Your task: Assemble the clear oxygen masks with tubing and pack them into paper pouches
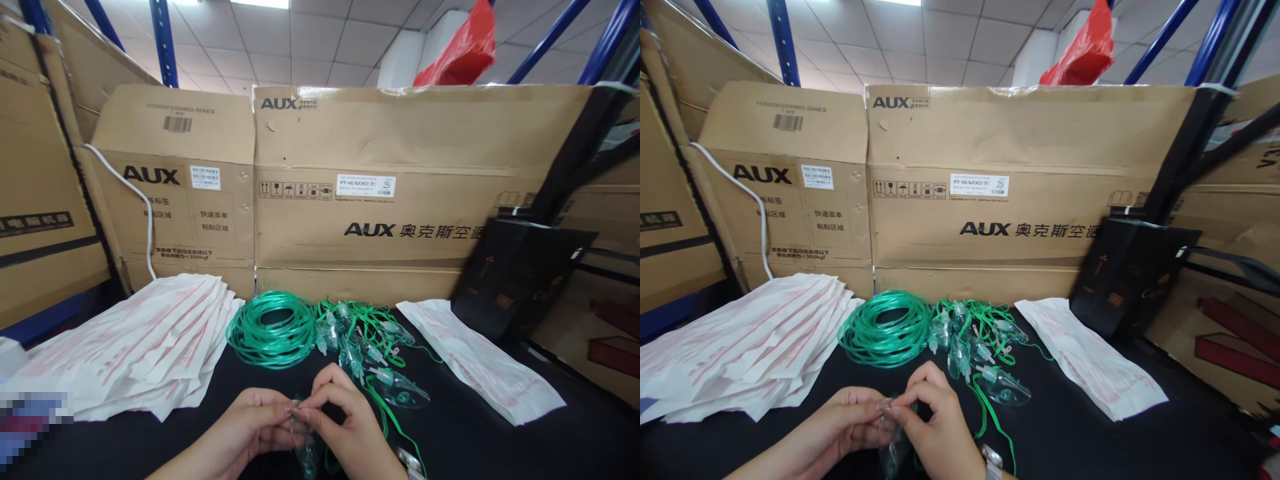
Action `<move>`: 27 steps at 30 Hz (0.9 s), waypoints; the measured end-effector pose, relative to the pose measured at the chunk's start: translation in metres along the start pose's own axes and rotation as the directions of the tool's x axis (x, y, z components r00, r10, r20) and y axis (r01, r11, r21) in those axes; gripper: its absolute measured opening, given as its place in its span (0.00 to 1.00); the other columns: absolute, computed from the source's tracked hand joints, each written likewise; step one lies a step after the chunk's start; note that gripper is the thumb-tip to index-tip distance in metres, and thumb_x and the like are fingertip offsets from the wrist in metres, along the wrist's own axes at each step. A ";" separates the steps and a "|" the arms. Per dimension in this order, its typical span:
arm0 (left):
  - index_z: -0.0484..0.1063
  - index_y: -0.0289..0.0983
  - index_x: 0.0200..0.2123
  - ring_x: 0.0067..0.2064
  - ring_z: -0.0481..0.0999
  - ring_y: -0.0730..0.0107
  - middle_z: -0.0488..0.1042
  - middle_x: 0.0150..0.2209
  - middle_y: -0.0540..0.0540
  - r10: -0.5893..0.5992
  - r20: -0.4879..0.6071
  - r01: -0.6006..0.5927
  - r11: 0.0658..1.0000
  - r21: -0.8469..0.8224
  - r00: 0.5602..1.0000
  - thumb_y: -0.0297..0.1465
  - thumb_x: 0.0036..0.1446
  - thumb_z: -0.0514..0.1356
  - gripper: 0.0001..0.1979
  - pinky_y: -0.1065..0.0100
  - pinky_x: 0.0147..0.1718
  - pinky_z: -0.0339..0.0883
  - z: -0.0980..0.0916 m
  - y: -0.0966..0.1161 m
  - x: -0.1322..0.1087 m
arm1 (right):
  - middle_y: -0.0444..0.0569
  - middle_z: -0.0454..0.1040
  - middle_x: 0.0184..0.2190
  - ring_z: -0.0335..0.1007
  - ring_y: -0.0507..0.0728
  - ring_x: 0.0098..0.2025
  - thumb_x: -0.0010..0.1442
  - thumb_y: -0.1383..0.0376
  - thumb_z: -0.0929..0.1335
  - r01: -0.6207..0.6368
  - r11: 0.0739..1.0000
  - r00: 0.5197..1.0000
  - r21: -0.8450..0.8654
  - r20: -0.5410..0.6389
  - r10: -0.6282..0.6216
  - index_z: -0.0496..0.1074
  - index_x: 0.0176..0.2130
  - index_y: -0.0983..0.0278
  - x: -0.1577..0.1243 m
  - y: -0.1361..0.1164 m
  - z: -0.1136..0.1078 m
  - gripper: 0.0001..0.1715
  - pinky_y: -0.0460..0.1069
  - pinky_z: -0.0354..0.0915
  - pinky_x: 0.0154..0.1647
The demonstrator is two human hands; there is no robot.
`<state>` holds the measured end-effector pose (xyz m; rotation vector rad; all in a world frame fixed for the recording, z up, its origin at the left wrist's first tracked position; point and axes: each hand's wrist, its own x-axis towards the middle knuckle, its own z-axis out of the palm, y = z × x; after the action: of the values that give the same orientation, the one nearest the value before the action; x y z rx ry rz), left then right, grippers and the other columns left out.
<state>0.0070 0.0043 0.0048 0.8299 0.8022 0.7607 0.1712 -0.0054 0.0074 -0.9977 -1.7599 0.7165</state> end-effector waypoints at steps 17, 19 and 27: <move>0.76 0.30 0.28 0.30 0.78 0.64 0.79 0.28 0.40 -0.014 -0.004 0.014 1.000 0.028 1.000 0.31 0.45 0.64 0.08 0.65 0.39 0.66 0.000 0.002 -0.002 | 0.47 0.66 0.30 0.62 0.54 0.36 0.55 0.69 0.65 0.289 0.931 0.949 -0.222 0.196 -0.248 0.72 0.31 0.61 0.000 -0.005 -0.012 0.06 0.49 0.61 0.37; 0.76 0.31 0.27 0.30 0.78 0.65 0.79 0.28 0.40 -0.013 -0.013 0.013 1.000 0.025 1.000 0.31 0.45 0.64 0.08 0.66 0.38 0.66 0.001 0.003 -0.003 | 0.48 0.67 0.31 0.61 0.54 0.35 0.57 0.70 0.63 0.358 0.894 0.922 -0.268 0.254 -0.293 0.72 0.34 0.61 0.001 -0.008 -0.017 0.09 0.49 0.61 0.37; 0.74 0.32 0.27 0.29 0.77 0.67 0.79 0.27 0.43 0.012 -0.032 -0.012 1.000 -0.020 0.999 0.32 0.46 0.63 0.07 0.69 0.34 0.66 -0.002 0.001 0.000 | 0.50 0.68 0.33 0.60 0.55 0.36 0.58 0.73 0.59 0.442 0.803 0.889 -0.399 0.312 -0.334 0.70 0.40 0.60 0.001 -0.008 -0.019 0.15 0.50 0.60 0.37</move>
<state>0.0053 0.0052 0.0050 0.8066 0.8176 0.7932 0.1858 -0.0075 0.0214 -0.8272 -2.3184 0.1422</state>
